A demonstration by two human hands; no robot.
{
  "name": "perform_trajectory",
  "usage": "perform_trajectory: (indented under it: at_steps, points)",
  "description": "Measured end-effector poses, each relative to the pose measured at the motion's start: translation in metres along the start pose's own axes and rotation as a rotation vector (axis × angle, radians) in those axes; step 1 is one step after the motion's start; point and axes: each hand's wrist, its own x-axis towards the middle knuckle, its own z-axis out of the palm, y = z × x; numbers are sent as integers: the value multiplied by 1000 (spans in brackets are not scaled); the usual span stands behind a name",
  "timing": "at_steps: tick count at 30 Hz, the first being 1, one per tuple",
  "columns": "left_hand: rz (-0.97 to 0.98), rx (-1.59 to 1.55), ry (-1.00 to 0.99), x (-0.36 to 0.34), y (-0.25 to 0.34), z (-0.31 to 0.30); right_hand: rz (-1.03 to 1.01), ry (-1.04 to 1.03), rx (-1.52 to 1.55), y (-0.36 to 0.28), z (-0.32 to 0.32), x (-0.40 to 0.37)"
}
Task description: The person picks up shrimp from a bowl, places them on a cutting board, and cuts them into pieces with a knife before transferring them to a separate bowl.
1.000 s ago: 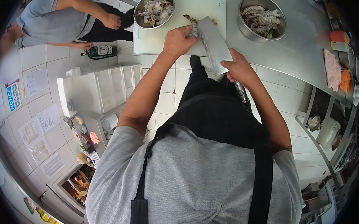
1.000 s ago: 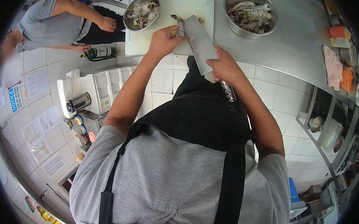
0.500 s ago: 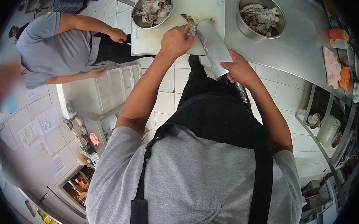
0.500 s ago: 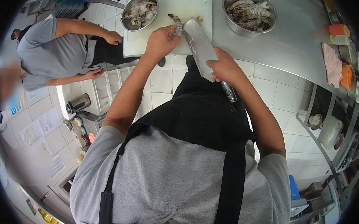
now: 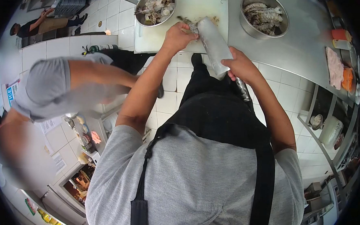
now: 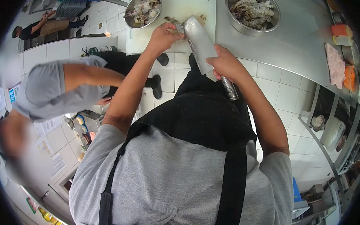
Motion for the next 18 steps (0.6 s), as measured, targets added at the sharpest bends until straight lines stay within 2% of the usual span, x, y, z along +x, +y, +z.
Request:
perform_trajectory:
  at_steps: [1,2,4,10,13,18]
  points:
    - [-87,-144,-18,1,-4,4,0,4,3,1,2,4]
    - [-83,-141,-20,3,-9,6,-5,22,-10,1,5,12]
    - [-106,-367,-22,1,-9,6,-11,42,-19,-2,7,20]
    - [-279,-536,-27,-3,1,7,-14,0,-18,-4,7,28]
    - [-360,-660,-7,-1,3,15,-19,64,14,-4,18,33]
    - [-402,-653,59,-3,7,24,-57,127,-98,-2,20,34]
